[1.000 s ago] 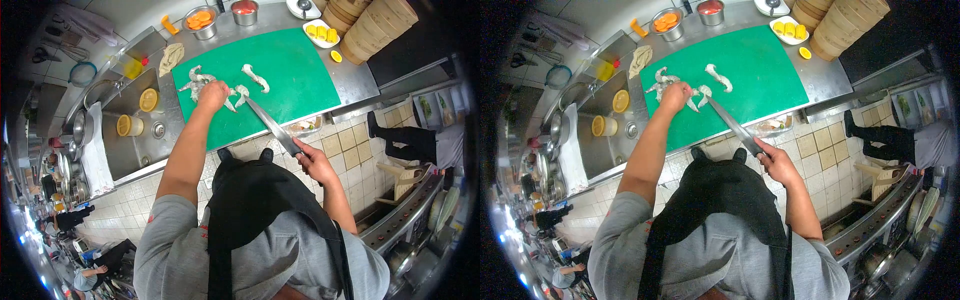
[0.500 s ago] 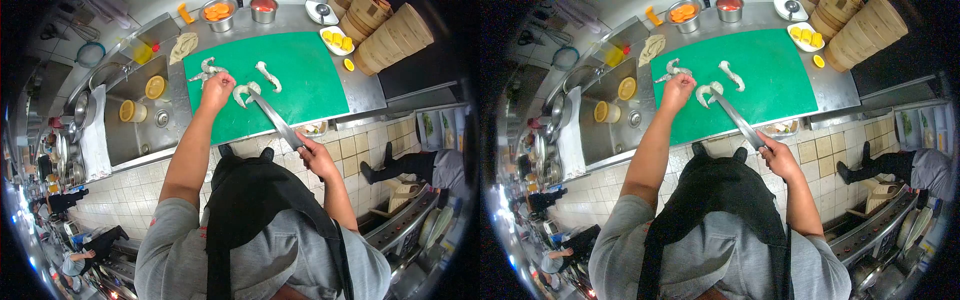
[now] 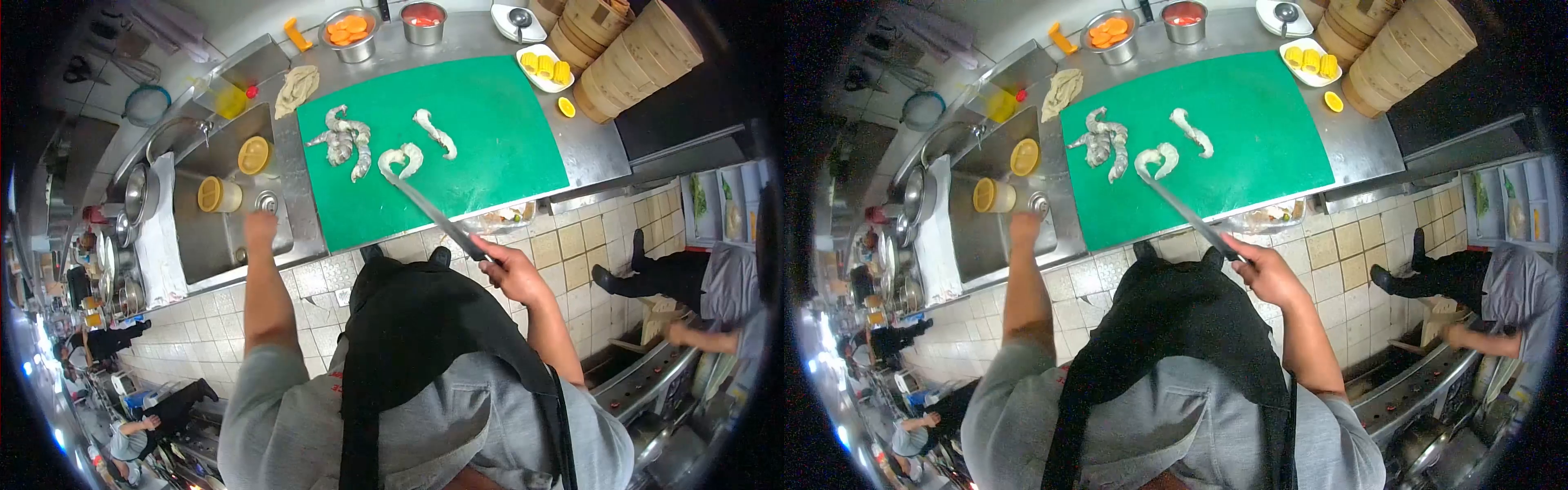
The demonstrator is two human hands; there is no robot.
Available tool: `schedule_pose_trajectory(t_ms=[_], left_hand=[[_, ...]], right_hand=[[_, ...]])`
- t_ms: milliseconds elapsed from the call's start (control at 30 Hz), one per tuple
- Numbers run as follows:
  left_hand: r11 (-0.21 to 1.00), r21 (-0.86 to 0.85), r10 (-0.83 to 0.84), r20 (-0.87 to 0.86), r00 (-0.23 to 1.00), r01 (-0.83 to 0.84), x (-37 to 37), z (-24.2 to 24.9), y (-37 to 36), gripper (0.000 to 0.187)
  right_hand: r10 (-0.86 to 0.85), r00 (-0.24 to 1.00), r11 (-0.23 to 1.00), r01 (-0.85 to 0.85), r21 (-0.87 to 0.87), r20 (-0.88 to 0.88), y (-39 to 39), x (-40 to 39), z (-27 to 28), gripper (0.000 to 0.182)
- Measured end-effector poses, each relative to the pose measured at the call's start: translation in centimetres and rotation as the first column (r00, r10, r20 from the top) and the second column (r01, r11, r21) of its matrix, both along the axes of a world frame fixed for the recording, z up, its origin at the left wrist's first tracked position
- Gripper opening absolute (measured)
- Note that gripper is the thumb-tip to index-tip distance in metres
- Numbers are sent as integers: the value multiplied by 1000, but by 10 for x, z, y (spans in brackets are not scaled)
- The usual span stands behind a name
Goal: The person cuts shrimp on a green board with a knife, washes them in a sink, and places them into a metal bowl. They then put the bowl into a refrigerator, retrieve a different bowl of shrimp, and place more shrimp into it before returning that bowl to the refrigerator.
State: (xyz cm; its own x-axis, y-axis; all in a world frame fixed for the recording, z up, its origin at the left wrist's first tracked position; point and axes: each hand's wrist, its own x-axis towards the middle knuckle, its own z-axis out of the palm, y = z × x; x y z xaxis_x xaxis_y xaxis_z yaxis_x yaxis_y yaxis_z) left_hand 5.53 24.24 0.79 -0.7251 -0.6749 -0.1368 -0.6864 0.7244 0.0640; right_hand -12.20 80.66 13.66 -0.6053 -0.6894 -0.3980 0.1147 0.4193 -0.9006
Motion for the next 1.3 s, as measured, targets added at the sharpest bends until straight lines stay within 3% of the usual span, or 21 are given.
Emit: schedule_pose_trajectory(t_ms=[33, 67, 133, 167, 200, 267, 333, 400, 533, 633, 667, 700, 733, 800, 1000, 1033, 1167, 1267, 1300], left_hand=[[977, 32, 212, -191, 958, -209, 7, -14, 5, 30], [977, 37, 215, -183, 959, -212, 4, -12, 15, 30], [937, -173, 272, -188, 944, -305, -15, -2, 42, 23], [955, -26, 278, -265, 923, -295, -28, 15, 59, 21], [957, 118, 291, -340, 894, -266, -43, 33, 78, 22], [977, 198, 54, -600, 799, 82, -70, 49, 116, 23], [938, 251, -34, -617, 787, 238, -98, 70, 162, 25], [957, -54, -253, -640, 725, 287, -121, 69, 193, 28], [958, -110, -277, -600, 750, 265, -150, 57, 200, 31], [949, -49, -283, -570, 771, 312, -160, 72, 196, 36], [922, 93, -266, -552, 791, 375, -164, 89, 197, 38], [874, 236, -252, -527, 812, 425, -167, 103, 200, 41], [870, 241, -258, -522, 813, 430, -172, 116, 201, 41], [693, 553, -236, -432, 870, 463, -190, 134, 197, 49], [776, 532, -128, -395, 910, 340, -208, 96, 232, 72], [825, 389, -217, -450, 866, 409, -200, 86, 242, 68], [832, 384, -258, -372, 892, 401, -184, 89, 258, 63], [827, 475, -200, -253, 947, 302, -178, 91, 262, 59], [858, 268, -316, -398, 861, 439, -174, 81, 263, 62]], right_hand=[[73, 990, 997, -68, 49, -123, -5, -1, -1, 52], [77, 990, 996, -71, 55, -116, -8, -1, -9, 52], [78, 919, 997, -70, 35, -386, -17, -4, -31, 52], [12, 930, 1000, -12, 2, -368, -21, -7, -27, 52], [20, 929, 1000, -21, 2, -370, -23, -12, -27, 52], [-44, 856, 993, 93, 70, -515, -23, -19, -29, 51], [-93, 840, 985, 155, 72, -534, -19, -27, -37, 52], [-199, 852, 969, 244, 32, -484, -13, -38, -38, 55], [-220, 911, 972, 236, 2, -350, -2, -43, -26, 55], [-246, 912, 965, 263, 8, -328, 3, -36, -21, 55], [-256, 910, 962, 273, 7, -327, 4, -33, -16, 55], [-306, 937, 948, 316, 36, -169, 6, -29, -8, 54], [-351, 936, 934, 351, 73, -6, 8, -23, -4, 53], [-364, 931, 931, 364, 10, -14, 12, -15, -12, 53], [-340, 920, 935, 353, -30, 195, 24, -9, -30, 53], [-346, 911, 932, 361, -26, 225, 24, -8, -29, 53], [-347, 895, 927, 372, -40, 281, 24, -5, -36, 54], [-311, 897, 934, 350, -73, 315, 21, -4, -41, 53], [-311, 896, 934, 350, -73, 318, 19, -4, -43, 53]])
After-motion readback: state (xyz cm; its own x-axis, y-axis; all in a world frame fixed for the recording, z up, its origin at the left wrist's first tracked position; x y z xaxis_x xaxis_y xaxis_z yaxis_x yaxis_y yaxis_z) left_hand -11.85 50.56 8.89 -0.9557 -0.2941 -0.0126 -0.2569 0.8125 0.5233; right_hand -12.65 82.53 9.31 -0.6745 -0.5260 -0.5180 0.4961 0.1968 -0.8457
